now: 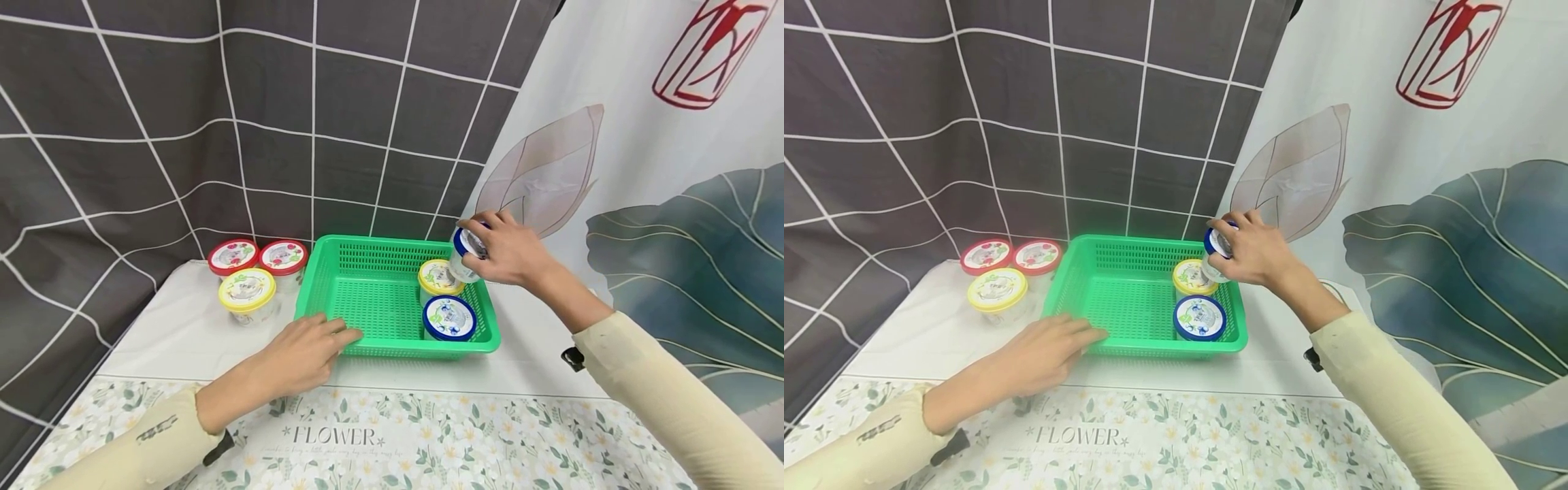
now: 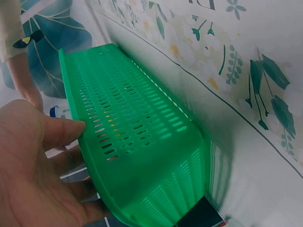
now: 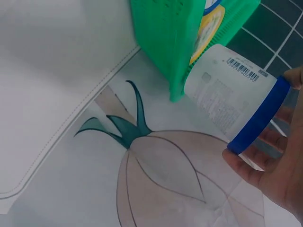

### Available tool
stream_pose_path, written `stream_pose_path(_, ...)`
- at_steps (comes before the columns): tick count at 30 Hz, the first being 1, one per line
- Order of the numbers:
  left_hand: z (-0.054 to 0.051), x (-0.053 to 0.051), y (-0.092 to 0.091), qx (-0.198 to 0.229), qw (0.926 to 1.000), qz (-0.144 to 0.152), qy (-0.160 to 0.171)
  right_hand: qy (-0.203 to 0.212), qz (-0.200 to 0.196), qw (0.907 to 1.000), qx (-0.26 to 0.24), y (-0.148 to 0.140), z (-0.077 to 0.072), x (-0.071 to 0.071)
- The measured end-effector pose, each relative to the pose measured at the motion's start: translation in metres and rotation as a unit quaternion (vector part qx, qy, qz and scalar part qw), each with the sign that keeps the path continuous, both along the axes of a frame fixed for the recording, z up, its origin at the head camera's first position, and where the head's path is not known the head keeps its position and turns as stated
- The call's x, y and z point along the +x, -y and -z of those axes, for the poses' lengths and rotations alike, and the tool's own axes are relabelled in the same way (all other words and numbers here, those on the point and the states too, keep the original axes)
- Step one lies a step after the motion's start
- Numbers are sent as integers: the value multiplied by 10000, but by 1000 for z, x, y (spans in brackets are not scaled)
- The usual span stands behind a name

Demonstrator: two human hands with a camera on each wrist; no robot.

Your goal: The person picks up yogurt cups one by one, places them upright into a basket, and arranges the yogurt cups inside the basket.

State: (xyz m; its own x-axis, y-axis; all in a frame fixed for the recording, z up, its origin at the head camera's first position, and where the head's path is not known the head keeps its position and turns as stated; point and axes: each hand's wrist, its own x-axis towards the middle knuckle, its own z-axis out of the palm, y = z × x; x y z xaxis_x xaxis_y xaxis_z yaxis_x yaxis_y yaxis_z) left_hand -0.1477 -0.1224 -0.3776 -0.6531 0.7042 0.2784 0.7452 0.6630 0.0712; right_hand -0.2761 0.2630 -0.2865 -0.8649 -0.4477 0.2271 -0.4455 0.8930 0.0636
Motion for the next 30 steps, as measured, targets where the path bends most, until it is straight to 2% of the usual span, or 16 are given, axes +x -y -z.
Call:
stream_pose_path(17,2,0,1,-2,10000,19,-93,-1,-374,9993,16,23,5,2)
stream_pose_path(30,3,-2,1,43,10000,44,-26,-2,-675,9977,-53,41,8,5)
